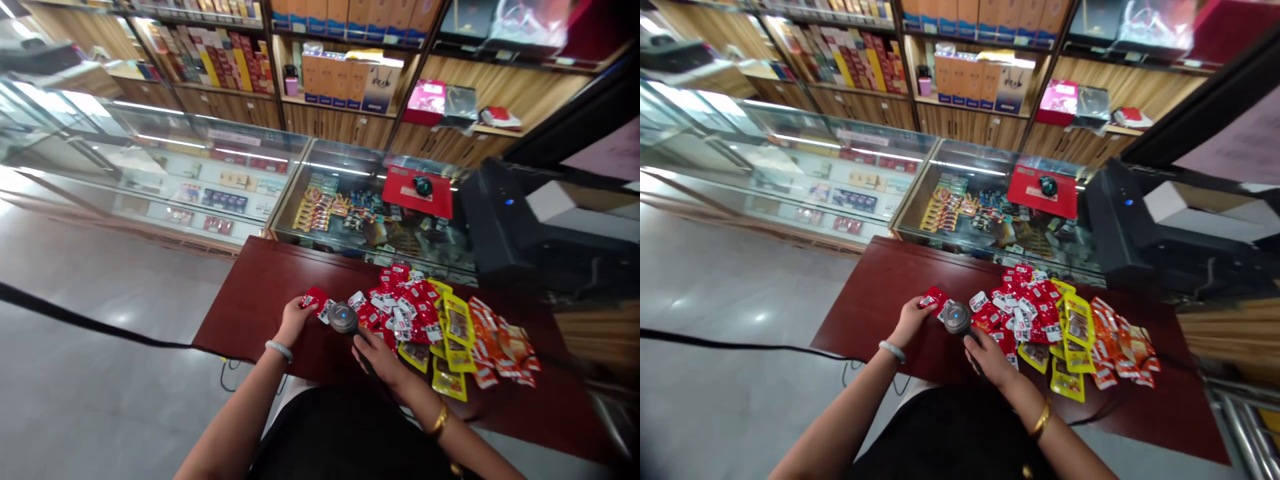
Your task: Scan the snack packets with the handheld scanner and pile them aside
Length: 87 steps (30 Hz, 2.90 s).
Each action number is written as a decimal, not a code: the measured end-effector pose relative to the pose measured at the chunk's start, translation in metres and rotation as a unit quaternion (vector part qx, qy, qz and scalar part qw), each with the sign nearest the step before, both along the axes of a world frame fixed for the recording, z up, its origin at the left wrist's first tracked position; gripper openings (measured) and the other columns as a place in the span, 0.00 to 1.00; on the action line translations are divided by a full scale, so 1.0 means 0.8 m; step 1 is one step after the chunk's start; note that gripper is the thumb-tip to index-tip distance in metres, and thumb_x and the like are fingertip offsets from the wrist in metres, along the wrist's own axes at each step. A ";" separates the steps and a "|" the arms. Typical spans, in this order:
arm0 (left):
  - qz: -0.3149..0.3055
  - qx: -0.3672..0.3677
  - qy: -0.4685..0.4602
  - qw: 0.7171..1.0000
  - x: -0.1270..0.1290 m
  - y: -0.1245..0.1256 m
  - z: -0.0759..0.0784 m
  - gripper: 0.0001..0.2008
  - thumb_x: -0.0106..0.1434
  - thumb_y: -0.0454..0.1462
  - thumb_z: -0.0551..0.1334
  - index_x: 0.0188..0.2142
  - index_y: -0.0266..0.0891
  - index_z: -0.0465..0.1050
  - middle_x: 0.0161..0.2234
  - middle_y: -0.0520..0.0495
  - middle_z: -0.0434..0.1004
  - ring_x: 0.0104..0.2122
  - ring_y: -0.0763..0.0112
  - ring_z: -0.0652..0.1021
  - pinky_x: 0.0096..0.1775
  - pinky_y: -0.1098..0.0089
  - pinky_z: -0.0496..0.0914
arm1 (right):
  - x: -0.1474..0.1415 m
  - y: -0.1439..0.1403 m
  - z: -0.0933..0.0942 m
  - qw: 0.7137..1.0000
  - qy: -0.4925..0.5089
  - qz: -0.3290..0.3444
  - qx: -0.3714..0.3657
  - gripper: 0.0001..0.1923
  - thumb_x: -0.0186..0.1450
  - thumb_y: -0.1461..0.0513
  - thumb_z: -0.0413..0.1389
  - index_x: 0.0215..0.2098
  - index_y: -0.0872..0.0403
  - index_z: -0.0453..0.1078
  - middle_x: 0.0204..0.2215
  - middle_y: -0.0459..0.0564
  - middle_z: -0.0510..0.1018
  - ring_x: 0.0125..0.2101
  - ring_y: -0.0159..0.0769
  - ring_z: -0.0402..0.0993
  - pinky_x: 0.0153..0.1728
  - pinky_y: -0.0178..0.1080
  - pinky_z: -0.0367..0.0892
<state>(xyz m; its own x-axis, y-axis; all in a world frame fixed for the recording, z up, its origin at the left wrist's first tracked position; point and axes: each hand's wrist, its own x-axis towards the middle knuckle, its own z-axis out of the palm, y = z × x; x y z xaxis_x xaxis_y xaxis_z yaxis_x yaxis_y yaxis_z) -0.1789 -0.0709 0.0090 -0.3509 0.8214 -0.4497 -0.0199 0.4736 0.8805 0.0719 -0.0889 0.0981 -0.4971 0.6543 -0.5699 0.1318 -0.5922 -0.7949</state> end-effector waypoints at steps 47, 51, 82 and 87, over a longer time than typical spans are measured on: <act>-0.189 -0.059 0.341 0.919 0.145 0.060 0.002 0.27 0.53 0.43 0.71 0.50 0.34 0.71 0.50 0.33 0.74 0.52 0.52 0.74 0.54 0.59 0.66 | 0.180 -0.020 -0.015 0.981 -0.015 -0.185 -0.049 0.30 0.56 0.35 0.59 0.39 0.50 0.66 0.16 0.38 0.65 0.14 0.27 0.57 0.16 0.32 0.52; -0.278 -0.047 0.375 0.883 0.167 0.092 0.010 0.22 0.56 0.40 0.70 0.49 0.36 0.72 0.52 0.33 0.72 0.52 0.53 0.73 0.55 0.61 0.64 | 0.172 -0.022 -0.022 0.984 -0.019 -0.173 -0.042 0.29 0.58 0.36 0.58 0.40 0.50 0.68 0.17 0.39 0.66 0.14 0.28 0.58 0.16 0.33 0.52; 0.161 0.032 -0.033 0.986 -0.025 -0.021 -0.018 0.23 0.50 0.50 0.70 0.40 0.37 0.71 0.35 0.45 0.80 0.32 0.68 0.80 0.37 0.67 0.74 | -0.059 0.057 -0.009 0.997 0.001 0.067 0.038 0.30 0.58 0.34 0.55 0.35 0.51 0.63 0.15 0.35 0.65 0.12 0.25 0.56 0.14 0.31 0.52; 0.249 0.017 -0.056 0.967 -0.054 -0.024 -0.022 0.21 0.50 0.45 0.70 0.39 0.36 0.71 0.33 0.45 0.80 0.30 0.70 0.79 0.36 0.68 0.73 | -0.073 0.049 -0.019 0.994 -0.004 0.099 0.039 0.30 0.60 0.37 0.56 0.42 0.52 0.66 0.16 0.35 0.66 0.13 0.25 0.58 0.15 0.31 0.54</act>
<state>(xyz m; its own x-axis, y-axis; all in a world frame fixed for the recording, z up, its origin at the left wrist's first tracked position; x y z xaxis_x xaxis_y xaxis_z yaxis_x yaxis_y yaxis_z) -0.2223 -0.0902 -0.0086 -0.6574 0.5779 -0.4835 -0.3345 0.3512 0.8745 0.0132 -0.0495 0.0832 -0.6159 0.5870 -0.5255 0.2461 -0.4903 -0.8361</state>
